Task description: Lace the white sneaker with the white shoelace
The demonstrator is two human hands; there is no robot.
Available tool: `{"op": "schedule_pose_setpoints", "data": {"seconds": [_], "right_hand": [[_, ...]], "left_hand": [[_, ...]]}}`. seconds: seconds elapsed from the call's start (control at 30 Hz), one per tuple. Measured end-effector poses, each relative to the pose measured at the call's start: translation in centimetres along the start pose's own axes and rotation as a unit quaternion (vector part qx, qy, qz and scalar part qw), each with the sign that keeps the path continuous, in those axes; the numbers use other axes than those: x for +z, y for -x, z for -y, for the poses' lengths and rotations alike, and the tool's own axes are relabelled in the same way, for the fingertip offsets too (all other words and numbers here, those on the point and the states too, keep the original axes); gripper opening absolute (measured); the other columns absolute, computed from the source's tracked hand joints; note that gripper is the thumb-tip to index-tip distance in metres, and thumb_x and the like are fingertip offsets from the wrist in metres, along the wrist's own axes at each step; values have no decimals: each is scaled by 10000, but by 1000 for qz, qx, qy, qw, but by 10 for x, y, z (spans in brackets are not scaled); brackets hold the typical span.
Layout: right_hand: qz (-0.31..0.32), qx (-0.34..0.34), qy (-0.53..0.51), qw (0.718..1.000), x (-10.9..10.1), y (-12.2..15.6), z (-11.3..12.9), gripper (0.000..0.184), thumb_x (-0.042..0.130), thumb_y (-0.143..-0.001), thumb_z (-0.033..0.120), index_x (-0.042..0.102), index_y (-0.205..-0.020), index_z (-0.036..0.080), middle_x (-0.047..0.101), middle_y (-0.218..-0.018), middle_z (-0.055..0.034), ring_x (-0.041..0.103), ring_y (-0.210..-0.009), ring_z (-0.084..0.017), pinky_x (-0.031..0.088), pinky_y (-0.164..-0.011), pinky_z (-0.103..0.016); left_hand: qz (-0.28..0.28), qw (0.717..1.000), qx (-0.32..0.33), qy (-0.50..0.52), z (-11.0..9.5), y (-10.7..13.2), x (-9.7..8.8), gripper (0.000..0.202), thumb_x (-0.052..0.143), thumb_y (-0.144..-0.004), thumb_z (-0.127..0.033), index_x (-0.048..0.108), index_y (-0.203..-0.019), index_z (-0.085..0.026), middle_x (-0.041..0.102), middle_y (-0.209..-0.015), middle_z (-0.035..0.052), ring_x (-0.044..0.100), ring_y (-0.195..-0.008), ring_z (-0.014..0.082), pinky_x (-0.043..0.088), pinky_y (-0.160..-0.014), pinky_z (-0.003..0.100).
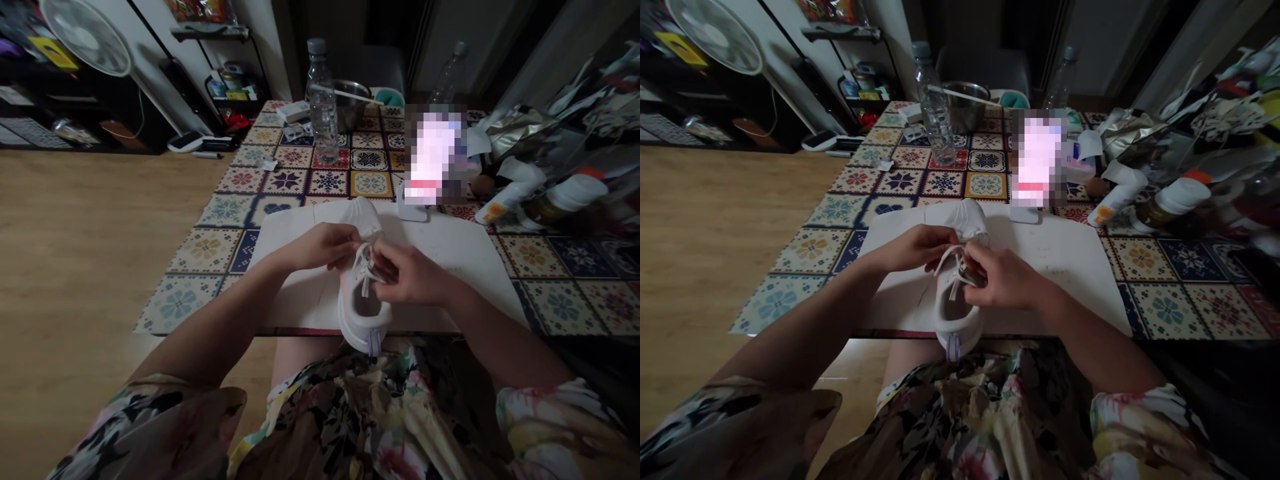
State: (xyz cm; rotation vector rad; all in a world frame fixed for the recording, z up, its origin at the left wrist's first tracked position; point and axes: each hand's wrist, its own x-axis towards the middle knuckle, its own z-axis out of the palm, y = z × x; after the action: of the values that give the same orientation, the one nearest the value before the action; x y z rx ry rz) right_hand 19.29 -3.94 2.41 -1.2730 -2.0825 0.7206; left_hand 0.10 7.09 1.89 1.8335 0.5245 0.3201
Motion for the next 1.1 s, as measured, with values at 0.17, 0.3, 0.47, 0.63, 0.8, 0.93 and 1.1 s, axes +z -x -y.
{"op": "schedule_pose_setpoints", "data": {"seconds": [0.17, 0.3, 0.47, 0.63, 0.8, 0.93, 1.1], "right_hand": [[-107, -74, 6, 991, 4, 0, -1, 222, 564, -732, 116, 384, -654, 219, 412, -581, 79, 387, -520, -73, 323, -519, -208], [-140, -124, 46, 981, 2, 1, -4, 209, 540, -752, 87, 413, -652, 220, 460, -592, 68, 417, -532, -80, 341, -541, -216], [-159, -185, 154, 958, 2, 2, -9, 196, 520, -808, 96, 452, -672, 219, 510, -620, 42, 442, -543, -97, 331, -535, -235], [-181, -189, 213, 942, 5, -4, -16, 193, 496, -854, 110, 461, -698, 218, 542, -625, 29, 485, -564, -114, 352, -559, -244], [-167, -87, 120, 975, 5, -7, -17, 71, 588, -867, 205, 543, -812, 209, 587, -674, 31, 509, -586, -111, 380, -583, -234], [-144, -114, 48, 982, 2, -8, -16, 147, 553, -933, 237, 591, -797, 198, 574, -695, 19, 493, -609, -107, 373, -604, -248], [-79, -169, -284, 940, -16, -5, -13, 289, 613, -908, 432, 537, -713, 234, 587, -688, 20, 580, -743, -154, 473, -714, -313]], "left_hand": [[-58, 990, 22, 128, 3, -4, 2, 413, 715, -790, -518, 556, -720, -143, 588, -527, -21, 586, -450, 93, 478, -459, 183], [-100, 979, 40, 176, 4, -5, 8, 470, 755, -725, -572, 567, -726, -142, 624, -567, -7, 613, -453, 114, 511, -447, 207], [-148, 969, 102, 167, 5, -3, 11, 435, 738, -757, -550, 564, -726, -153, 623, -580, -8, 606, -475, 114, 515, -475, 217], [-166, 979, 77, 88, 13, -11, 7, 405, 671, -817, -532, 578, -725, -148, 589, -583, -11, 578, -510, 109, 487, -514, 223], [-197, 976, 87, -34, 20, -13, 7, 292, 576, -894, -429, 573, -803, -151, 557, -626, -11, 528, -557, 106, 440, -538, 222], [-215, 955, 168, -116, 24, -8, 9, 271, 631, -866, -374, 488, -985, -177, 552, -817, 11, 519, -632, 107, 445, -554, 221], [-122, 946, 254, -163, 16, -3, 6, 337, 709, -806, -437, 509, -901, -183, 512, -992, 72, 534, -820, 163, 503, -659, 267]]}}
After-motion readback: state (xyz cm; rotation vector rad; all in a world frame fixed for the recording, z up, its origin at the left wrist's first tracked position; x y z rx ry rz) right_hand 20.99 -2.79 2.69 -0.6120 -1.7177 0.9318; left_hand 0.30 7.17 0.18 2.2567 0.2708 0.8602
